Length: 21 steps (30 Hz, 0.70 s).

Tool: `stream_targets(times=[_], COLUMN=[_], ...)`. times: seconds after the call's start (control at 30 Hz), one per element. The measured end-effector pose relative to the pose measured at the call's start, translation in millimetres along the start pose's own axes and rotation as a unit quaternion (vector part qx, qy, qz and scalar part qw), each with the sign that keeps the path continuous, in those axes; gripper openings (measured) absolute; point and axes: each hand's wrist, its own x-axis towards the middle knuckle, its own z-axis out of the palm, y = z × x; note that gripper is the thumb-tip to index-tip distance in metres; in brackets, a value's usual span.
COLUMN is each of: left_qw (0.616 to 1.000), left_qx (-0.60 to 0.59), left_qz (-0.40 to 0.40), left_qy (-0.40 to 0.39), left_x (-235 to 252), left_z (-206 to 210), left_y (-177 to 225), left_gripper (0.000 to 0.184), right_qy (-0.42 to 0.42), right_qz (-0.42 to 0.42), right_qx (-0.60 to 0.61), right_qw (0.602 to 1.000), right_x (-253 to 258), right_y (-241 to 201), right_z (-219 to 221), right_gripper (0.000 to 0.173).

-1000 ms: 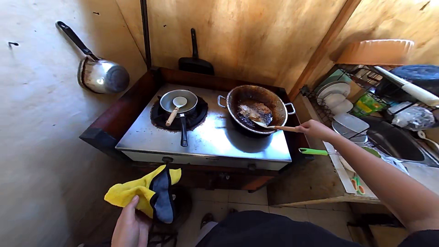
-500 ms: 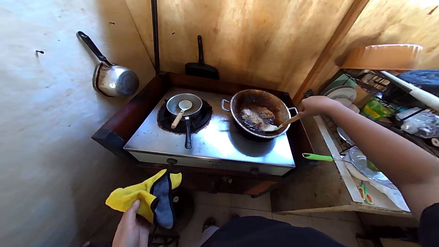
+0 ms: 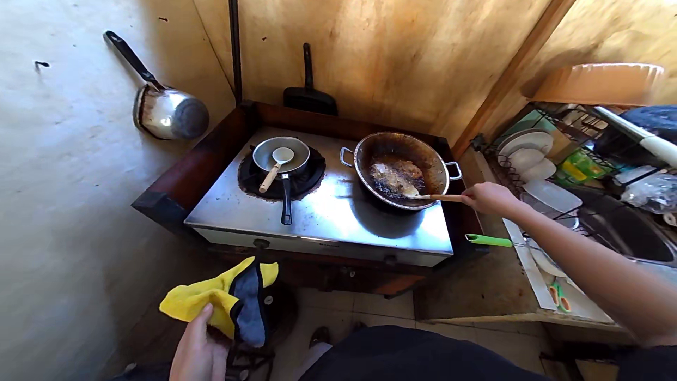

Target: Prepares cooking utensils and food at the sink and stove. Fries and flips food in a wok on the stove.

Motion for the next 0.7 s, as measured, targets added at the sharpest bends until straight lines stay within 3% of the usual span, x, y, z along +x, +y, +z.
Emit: stream_targets(times=[0.5,0.7], left_qw=[1.0,1.0], left_qx=[-0.012,-0.012], left_qz=[0.008,0.016], left_qy=[0.003,0.003], left_x=[1.9,1.2], left_z=[0.1,1.3], left_y=[1.4,1.9], left_gripper=[0.03,0.03], right_qy=[0.006,0.007], right_qz=[0.033,0.038], right_qx=[0.23,0.251], right_qw=[0.973,0.967], right_x=[10.5,9.0], right_y=[39.6,43.5], right_z=[21.0,17.4], right_gripper=[0.039,0.039])
